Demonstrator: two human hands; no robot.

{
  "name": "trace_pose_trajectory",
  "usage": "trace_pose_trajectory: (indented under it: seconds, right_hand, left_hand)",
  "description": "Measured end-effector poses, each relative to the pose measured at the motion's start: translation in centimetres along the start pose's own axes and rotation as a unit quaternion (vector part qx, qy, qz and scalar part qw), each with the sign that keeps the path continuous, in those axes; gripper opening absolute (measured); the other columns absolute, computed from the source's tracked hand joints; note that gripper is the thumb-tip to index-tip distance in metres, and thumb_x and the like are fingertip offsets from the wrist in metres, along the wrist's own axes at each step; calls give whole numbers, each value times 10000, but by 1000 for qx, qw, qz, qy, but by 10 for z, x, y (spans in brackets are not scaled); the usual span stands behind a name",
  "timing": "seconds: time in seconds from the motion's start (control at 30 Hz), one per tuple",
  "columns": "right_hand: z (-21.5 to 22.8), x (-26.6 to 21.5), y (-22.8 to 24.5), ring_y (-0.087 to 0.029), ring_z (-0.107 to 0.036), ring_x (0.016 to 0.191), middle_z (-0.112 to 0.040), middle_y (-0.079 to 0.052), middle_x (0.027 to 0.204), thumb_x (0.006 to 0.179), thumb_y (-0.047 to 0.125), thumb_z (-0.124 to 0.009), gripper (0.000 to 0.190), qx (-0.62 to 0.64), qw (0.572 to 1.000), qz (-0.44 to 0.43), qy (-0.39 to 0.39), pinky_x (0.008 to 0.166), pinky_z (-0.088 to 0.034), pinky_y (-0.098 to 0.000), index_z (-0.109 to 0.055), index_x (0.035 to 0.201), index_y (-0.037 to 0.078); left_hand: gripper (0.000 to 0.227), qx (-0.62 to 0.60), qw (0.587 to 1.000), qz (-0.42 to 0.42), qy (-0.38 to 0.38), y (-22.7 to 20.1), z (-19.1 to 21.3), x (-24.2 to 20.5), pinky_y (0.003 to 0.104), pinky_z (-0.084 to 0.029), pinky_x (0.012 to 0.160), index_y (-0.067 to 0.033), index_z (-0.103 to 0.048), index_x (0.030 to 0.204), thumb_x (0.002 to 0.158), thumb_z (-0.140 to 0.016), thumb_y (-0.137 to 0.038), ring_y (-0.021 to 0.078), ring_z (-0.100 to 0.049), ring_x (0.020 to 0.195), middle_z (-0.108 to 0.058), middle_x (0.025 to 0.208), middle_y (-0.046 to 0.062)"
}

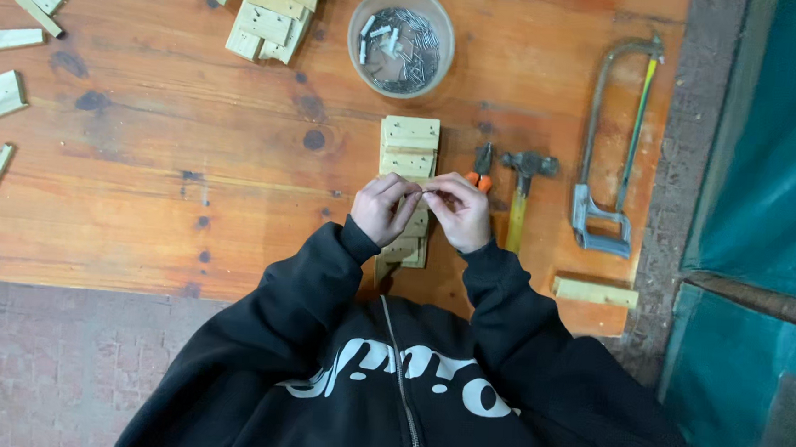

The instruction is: The person assembles small wooden blocks by stacking them and hammering nails into pre-drilled holes. They repeatedly pick up nails from a container, position the blocks, and use a hammer to secure them together on a wooden workbench.

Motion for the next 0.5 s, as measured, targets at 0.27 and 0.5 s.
trace_pose_trajectory:
  seconds: [0.27,0.5]
  right_hand:
    - [13,-89,-32,-249,-663,859,-688,-168,1008,980,2,-701,35,-40,999,-29,9,648,-576,-331,-719,1011,4]
    - [-4,-151,-66,-200,-696,713,-701,-128,870,913,-16,-776,122,-75,992,-99,-32,531,-597,-299,-739,1025,14]
  left_hand:
    - [72,132,989,-27,55,9,-13,-93,402,-506,698,-160,-698,924,868,-721,-199,277,-628,808,-642,881,37]
    - [178,232,965,-113,55,-22,-20,-148,387,-410,768,-177,-740,1007,865,-743,-285,264,-570,973,-631,1030,39]
Point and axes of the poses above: each hand's wrist, its own x-axis towards the middle knuckle, its own z-axis out of the back of the hand, y = z × x, the point moved 6 cm from there along x, towards the middle knuckle
